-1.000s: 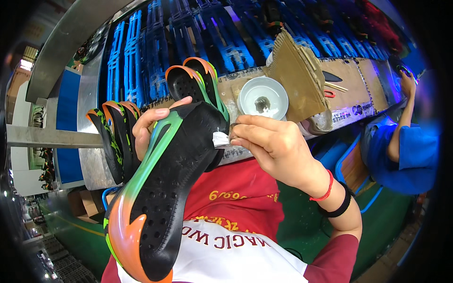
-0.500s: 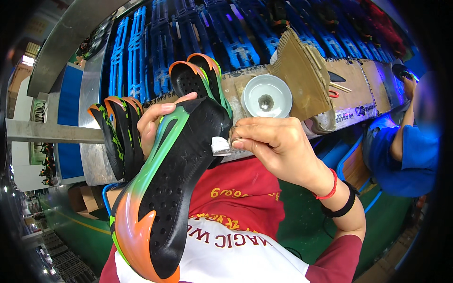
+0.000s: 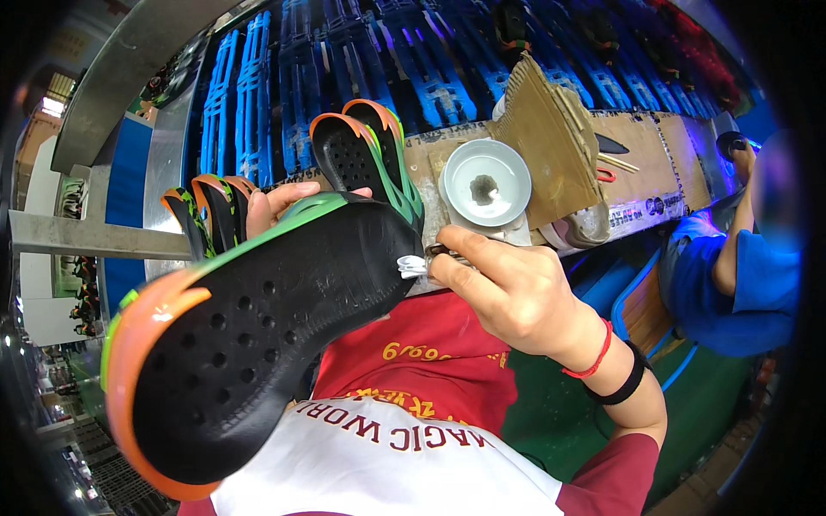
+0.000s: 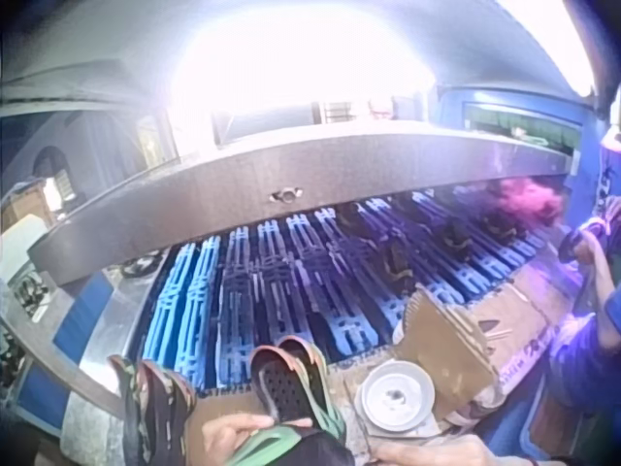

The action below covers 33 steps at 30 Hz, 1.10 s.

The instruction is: The person picks up a shoe sole, dips a small tool into a bowl of liquid, and applies it to the side of the sole before placing it on a conveyor belt. They repeat this process multiple times with different shoe soles.

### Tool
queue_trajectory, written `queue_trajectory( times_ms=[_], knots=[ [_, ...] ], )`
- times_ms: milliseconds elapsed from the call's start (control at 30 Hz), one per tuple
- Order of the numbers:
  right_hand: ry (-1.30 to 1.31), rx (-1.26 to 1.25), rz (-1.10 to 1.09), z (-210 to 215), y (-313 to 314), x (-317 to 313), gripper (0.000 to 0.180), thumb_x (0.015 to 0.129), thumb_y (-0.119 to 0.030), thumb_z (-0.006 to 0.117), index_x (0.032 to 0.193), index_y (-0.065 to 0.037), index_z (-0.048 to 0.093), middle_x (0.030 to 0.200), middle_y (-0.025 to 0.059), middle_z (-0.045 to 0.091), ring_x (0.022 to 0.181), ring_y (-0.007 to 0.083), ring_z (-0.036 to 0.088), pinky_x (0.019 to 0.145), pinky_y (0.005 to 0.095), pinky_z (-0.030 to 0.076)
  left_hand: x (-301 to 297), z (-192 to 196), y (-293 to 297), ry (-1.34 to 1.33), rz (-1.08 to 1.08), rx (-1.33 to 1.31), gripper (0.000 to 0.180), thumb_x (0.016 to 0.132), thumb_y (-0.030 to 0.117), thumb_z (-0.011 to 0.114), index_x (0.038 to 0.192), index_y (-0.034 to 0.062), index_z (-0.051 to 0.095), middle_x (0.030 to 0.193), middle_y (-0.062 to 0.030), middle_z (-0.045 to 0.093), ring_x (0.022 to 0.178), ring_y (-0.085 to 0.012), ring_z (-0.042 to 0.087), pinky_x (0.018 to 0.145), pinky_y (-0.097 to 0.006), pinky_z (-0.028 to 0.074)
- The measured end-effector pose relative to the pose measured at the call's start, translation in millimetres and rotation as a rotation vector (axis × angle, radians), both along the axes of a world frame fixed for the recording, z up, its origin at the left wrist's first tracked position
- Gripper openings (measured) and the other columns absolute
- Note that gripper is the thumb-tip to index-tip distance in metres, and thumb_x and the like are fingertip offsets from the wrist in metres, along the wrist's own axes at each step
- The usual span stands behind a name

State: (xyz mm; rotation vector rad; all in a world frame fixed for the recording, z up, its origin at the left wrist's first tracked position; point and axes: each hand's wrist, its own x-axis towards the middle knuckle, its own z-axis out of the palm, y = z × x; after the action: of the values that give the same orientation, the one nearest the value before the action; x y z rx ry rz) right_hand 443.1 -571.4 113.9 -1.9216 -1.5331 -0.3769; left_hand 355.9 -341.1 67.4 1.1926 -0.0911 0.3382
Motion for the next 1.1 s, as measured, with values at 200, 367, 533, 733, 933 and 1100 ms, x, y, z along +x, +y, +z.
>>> queue_trajectory(
  times_ms=[200,367,533,733,933,1100],
  knots=[
    [-0.088,-0.045,-0.027,6.0,-2.3,-1.4,0.024,0.067,-0.003,0.066,0.09,0.001,0.066,0.096,0.0185,0.065,0.063,0.0203,0.065,0.049,0.0279,0.052,-2.4,14.6,36.5,0.0,-0.019,0.218,0.049,0.098,0.043,0.033,0.127,0.0058,0.046,0.125,-0.0326,0.05,0.117,-0.0415,0.053,0.093,-0.053,0.049],
    [-0.141,-0.022,-0.037,5.7,0.9,0.4,0.025,0.065,-0.003,0.066,0.09,0.002,0.066,0.097,0.0186,0.064,0.061,0.0192,0.064,0.047,0.0272,0.051,2.4,21.6,58.1,-0.004,-0.044,0.428,0.047,0.094,0.038,0.042,0.128,0.0054,0.045,0.124,-0.0285,0.051,0.117,-0.0369,0.053,0.091,-0.049,0.05],
    [-0.138,-0.023,-0.053,4.8,0.2,2.6,0.025,0.064,-0.002,0.065,0.089,0.002,0.066,0.096,0.0177,0.064,0.059,0.0179,0.063,0.046,0.0275,0.05,0.9,21.9,35.7,-0.003,-0.067,0.64,0.048,0.09,0.033,0.05,0.129,0.005,0.045,0.124,-0.0244,0.052,0.116,-0.0324,0.053,0.088,-0.045,0.051],
    [-0.144,0.017,-0.049,8.9,3.9,2.3,0.024,0.064,-0.001,0.065,0.089,0.001,0.065,0.095,0.0162,0.064,0.058,0.0175,0.062,0.046,0.0277,0.05,-6.5,31.5,20.1,0.001,-0.08,0.907,0.052,0.086,0.027,0.061,0.131,0.0046,0.044,0.123,-0.0195,0.052,0.116,-0.027,0.054,0.086,-0.04,0.053],
    [-0.152,0.016,-0.071,7.4,5.5,3.8,0.023,0.065,-0.001,0.064,0.087,0.001,0.065,0.095,0.0142,0.064,0.058,0.0175,0.062,0.046,0.0281,0.05,-39.6,36.6,5.3,0.01,-0.103,1.169,0.06,0.082,0.02,0.071,0.132,0.0041,0.043,0.122,-0.0146,0.053,0.116,-0.0215,0.054,0.083,-0.036,0.054],
    [-0.01,0.103,-0.14,20.9,6.7,3.5,0.022,0.067,0.005,0.07,0.088,0.0,0.066,0.093,0.0143,0.065,0.062,0.0217,0.065,0.048,0.0298,0.05,-25.2,39.8,4.3,-0.036,-0.08,0.967,0.08,0.076,0.016,0.079,0.14,0.0047,0.031,0.131,-0.015,0.046,0.118,-0.0211,0.053,0.083,-0.035,0.056]
  ],
)
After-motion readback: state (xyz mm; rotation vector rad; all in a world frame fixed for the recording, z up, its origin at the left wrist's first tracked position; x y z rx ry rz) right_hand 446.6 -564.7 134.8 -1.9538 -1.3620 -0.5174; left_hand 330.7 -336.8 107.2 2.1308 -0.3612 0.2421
